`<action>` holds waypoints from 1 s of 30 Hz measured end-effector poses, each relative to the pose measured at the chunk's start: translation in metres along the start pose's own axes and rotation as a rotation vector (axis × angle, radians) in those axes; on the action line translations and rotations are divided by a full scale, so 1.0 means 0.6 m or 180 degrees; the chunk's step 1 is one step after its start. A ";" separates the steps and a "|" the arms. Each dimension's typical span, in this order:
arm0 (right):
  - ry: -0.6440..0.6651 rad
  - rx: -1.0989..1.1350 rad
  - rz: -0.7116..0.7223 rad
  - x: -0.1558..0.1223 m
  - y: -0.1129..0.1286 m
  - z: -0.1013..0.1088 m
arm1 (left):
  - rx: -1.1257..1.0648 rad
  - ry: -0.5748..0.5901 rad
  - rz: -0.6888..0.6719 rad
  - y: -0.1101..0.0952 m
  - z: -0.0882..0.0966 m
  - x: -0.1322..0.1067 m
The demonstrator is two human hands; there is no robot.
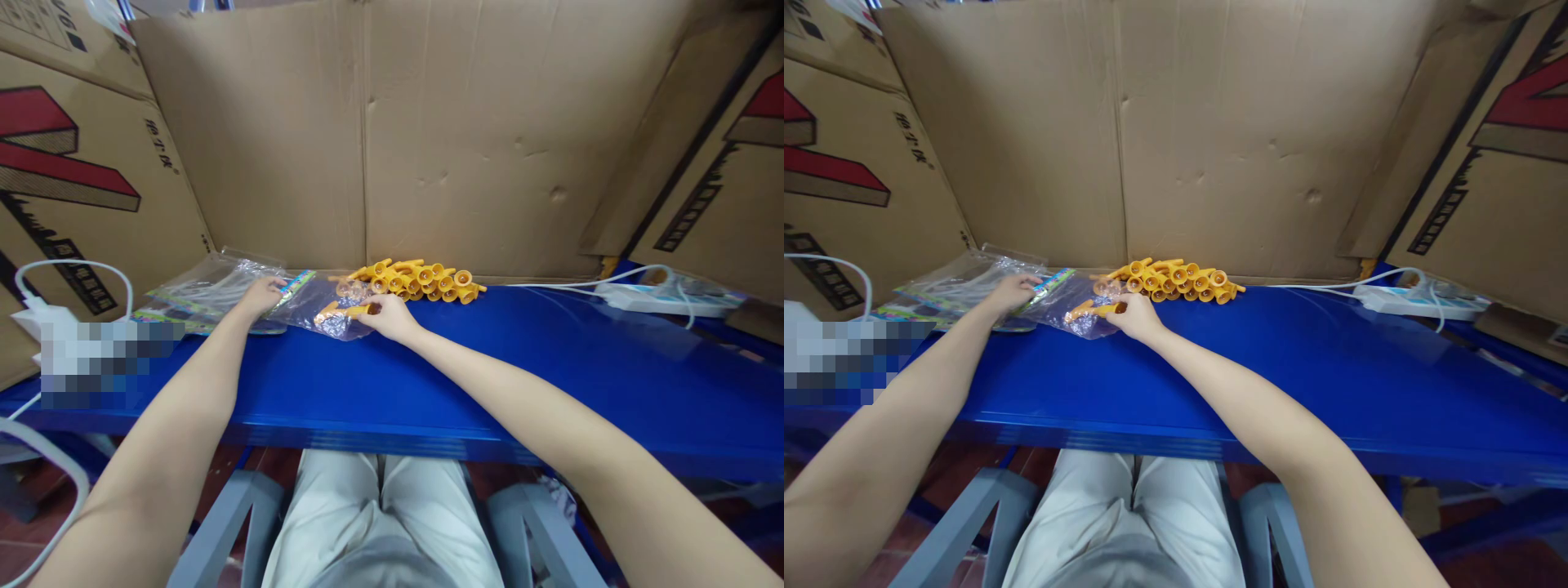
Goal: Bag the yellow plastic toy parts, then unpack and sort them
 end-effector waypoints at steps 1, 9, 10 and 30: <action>0.0017 -0.0094 0.0075 -0.001 0.003 0.000 | -0.0118 0.0071 -0.0028 -0.008 0.001 -0.003; 0.0040 0.0126 0.0468 0.001 0.011 0.002 | -0.0602 0.0673 -0.0280 -0.043 -0.004 -0.017; 0.0083 0.0177 0.0427 0.001 0.009 0.001 | -0.0465 0.0609 -0.0346 -0.043 -0.004 -0.015; 0.0427 -0.0238 0.0670 0.017 -0.012 0.000 | 0.1853 0.0315 0.0509 -0.024 0.027 -0.021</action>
Point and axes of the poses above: each hand's wrist, its own x-axis towards the middle knuckle, its own z-axis out of the back of the hand, y = z × x, the point moved 3 cm from there along x, towards the middle knuckle, and after that the axes turned 5 degrees about -z, right-handed, at the moved point
